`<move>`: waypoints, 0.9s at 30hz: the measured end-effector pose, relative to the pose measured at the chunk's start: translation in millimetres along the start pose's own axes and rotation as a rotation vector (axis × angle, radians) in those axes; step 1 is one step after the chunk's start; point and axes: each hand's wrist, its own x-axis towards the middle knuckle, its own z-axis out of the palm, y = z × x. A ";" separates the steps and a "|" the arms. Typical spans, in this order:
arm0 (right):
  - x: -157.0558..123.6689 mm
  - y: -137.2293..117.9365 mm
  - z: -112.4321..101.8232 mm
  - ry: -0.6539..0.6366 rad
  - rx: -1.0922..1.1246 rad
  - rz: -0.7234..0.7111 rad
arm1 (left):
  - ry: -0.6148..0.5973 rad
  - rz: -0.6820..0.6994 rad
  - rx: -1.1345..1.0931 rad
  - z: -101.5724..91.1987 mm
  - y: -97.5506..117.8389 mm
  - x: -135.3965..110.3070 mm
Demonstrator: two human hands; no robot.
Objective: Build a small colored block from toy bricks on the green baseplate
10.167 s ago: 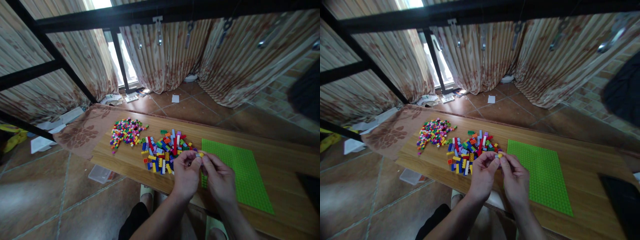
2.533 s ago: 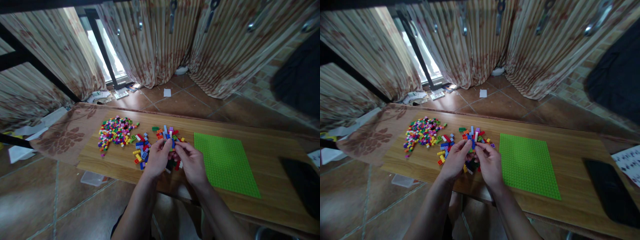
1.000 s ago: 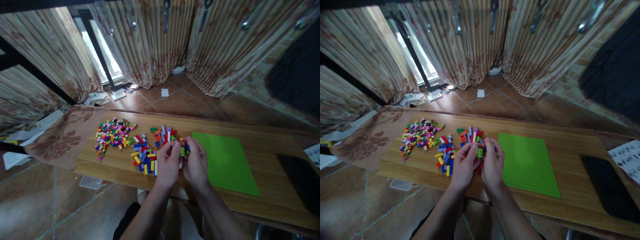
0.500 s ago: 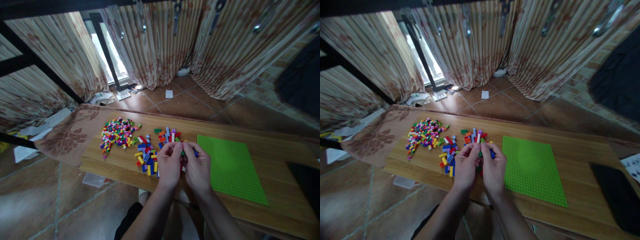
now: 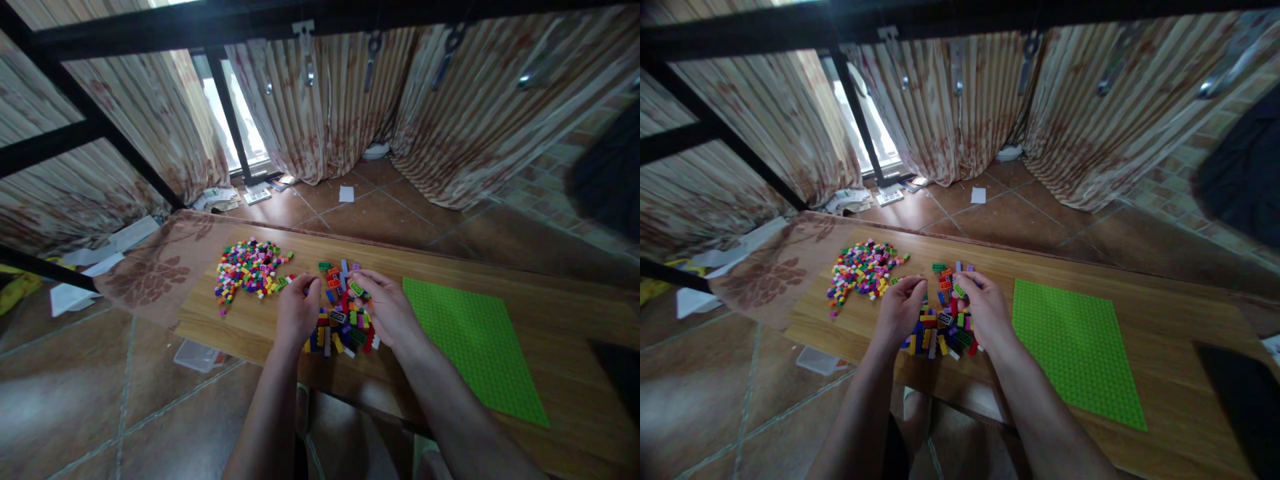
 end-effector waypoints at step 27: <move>-56.5 26.7 -59.8 -0.015 -1.083 -0.533 | -0.275 -0.048 0.419 -83.5 -22.1 -18.3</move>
